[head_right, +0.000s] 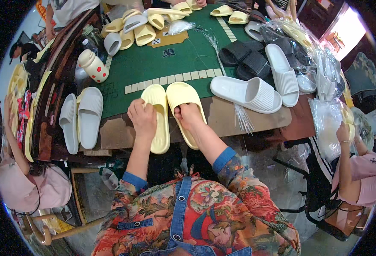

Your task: The person pairs slippers by threading plastic fasteners through each pair by hand and setting them aside on the table.

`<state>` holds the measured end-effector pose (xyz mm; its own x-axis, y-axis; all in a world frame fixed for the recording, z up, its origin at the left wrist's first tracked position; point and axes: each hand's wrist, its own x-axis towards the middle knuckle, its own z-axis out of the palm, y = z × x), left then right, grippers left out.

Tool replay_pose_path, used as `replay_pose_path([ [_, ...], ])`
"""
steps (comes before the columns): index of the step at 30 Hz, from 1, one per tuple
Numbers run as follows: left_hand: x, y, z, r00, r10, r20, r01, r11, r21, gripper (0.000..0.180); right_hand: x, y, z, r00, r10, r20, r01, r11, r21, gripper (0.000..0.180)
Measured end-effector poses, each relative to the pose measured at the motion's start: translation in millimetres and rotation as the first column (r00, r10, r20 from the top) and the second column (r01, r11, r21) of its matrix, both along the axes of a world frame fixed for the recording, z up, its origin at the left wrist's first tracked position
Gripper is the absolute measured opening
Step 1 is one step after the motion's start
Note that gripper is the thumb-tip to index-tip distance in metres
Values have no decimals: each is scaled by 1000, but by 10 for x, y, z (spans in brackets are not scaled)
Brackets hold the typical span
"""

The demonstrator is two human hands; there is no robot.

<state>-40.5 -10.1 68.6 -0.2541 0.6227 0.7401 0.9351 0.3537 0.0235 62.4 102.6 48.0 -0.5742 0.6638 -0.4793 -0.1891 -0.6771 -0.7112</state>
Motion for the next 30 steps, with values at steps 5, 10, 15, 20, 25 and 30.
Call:
replay_pose_path([
  [5, -332, 166, -20, 967, -249, -42, 245, 966, -82, 43, 13, 16, -23, 998, 11, -66, -10, 1000, 15, 2],
  [10, -476, 250, -83, 985, -87, 150, 121, 964, -235, 64, 10, -14, 28, 999, 32, -7, -32, 998, 50, 1],
  [15, -441, 287, -208, 950, -41, 310, 118, 965, -232, 57, 123, -131, 83, 997, -14, 80, 13, 1000, 17, 4],
  [20, -426, 259, -176, 946, -34, 322, 109, 970, -216, 53, 542, -330, 250, 973, 232, -4, -231, 970, 75, 5],
  [25, -431, 279, -157, 948, -46, 315, 118, 969, -216, 54, 144, -99, 176, 993, 118, 30, -120, 987, 102, 12],
  [30, -449, 263, -225, 944, -79, 319, 156, 962, -223, 57, 183, 81, 102, 914, 311, 260, -394, 834, 387, 16],
])
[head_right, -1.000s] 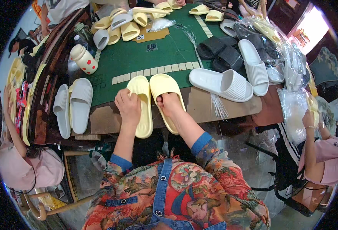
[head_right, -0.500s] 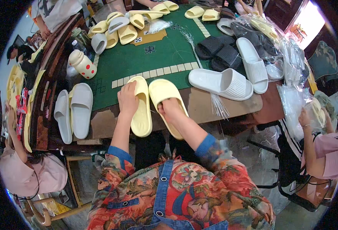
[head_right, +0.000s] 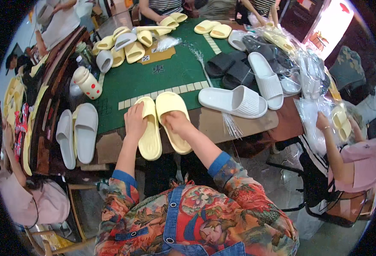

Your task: The person pairs slippers by threading plastic fasteners through each pair by hand and setting them aside on the table.

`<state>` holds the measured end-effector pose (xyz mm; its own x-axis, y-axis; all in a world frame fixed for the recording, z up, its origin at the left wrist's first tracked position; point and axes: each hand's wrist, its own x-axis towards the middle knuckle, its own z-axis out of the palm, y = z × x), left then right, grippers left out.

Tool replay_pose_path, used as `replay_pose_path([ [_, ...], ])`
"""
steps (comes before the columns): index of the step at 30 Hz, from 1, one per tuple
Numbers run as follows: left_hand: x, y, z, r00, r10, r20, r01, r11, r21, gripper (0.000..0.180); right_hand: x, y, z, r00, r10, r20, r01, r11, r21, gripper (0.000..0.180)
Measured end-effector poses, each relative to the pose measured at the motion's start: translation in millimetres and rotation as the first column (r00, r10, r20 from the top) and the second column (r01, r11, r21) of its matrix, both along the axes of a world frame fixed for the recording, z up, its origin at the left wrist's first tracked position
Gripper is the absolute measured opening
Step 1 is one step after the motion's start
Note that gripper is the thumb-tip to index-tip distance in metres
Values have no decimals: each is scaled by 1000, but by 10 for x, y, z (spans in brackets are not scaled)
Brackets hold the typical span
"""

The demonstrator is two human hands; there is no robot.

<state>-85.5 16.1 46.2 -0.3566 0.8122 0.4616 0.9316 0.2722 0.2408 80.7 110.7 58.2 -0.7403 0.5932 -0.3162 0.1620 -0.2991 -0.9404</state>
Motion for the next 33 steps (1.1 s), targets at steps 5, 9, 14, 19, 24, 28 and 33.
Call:
replay_pose_path([
  [5, -47, -88, -10, 997, 68, 33, -68, 998, -2, 56, 452, -315, 578, 983, 39, 181, -161, 658, 736, 20],
  [9, 43, -77, 76, 998, 63, 13, -64, 992, 109, 48, 412, -187, 981, 946, -163, -281, 283, 839, 464, 16],
  [14, 524, -167, 315, 982, 118, -148, -101, 988, 118, 32, -291, 474, 613, 993, -115, 22, 53, 610, 791, 31],
  [19, 672, -174, 94, 996, 61, -71, -41, 965, 260, 36, -808, 582, 300, 860, -143, 491, -433, 306, 848, 40],
  [24, 670, -158, 116, 995, 88, -49, -83, 992, 95, 49, -862, 595, 309, 851, 27, 525, -478, 457, 750, 32],
  [28, 685, -104, 123, 998, 59, -25, -57, 995, 83, 47, -811, 571, 163, 984, -120, 131, -81, 355, 931, 22],
  [33, 694, -170, 192, 995, 73, 70, -81, 990, 113, 51, -578, 205, 417, 975, 162, -151, 90, 332, 939, 13],
])
